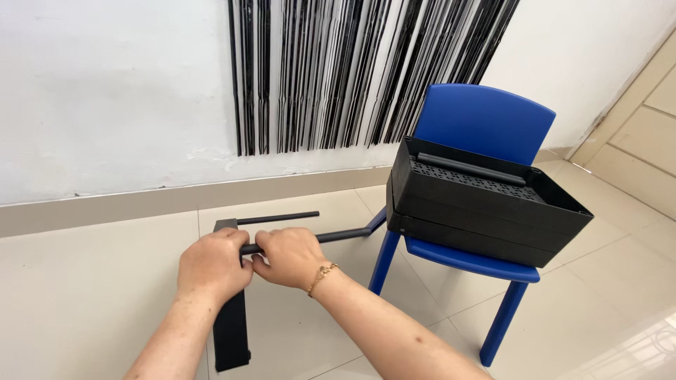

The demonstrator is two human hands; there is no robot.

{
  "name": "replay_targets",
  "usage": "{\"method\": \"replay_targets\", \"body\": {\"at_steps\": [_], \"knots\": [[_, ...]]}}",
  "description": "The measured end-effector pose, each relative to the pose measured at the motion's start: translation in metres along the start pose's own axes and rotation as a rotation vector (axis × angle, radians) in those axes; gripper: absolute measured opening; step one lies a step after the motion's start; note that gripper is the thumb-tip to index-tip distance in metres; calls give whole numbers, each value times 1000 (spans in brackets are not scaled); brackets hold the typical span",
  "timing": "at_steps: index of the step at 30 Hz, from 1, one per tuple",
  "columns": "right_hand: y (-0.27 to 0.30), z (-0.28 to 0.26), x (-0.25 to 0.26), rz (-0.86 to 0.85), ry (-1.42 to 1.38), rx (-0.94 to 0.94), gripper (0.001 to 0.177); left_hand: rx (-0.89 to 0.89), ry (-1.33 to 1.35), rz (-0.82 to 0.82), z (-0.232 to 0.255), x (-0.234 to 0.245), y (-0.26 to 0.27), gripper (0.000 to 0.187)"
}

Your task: The person assembles a black plastic storage rack by inserting rods into side panels and attaching perforated trays. They repeatedly insert and remove rods, then stack trays onto the frame to form a two-tier rack.

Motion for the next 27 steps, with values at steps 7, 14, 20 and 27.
{"method": "replay_targets", "body": {"at_steps": [7,14,20,27], "knots": [[-17,26,-4,-1115,-597,-479,45,-280,-29,263,0,-21,9,30],[8,12,10,121,-209,100,24,-77,-43,150,-8,-14,-3,18],[10,3,5,118,-2,106,33,-42,-44,148,-14,-18,-4,18],[-8,71,36,-953,-711,-574,44,77,-16,274,-58,3,21,31]]}}
Point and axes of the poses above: each hand's wrist, its own y-axis away from the middle knuckle, its own x-axis out of the back of the hand, z = x × y, the point moved 2 cm from there along -y, towards the middle knuckle, and after that the axes turned 13 degrees about -x, right-handed, at the moved point
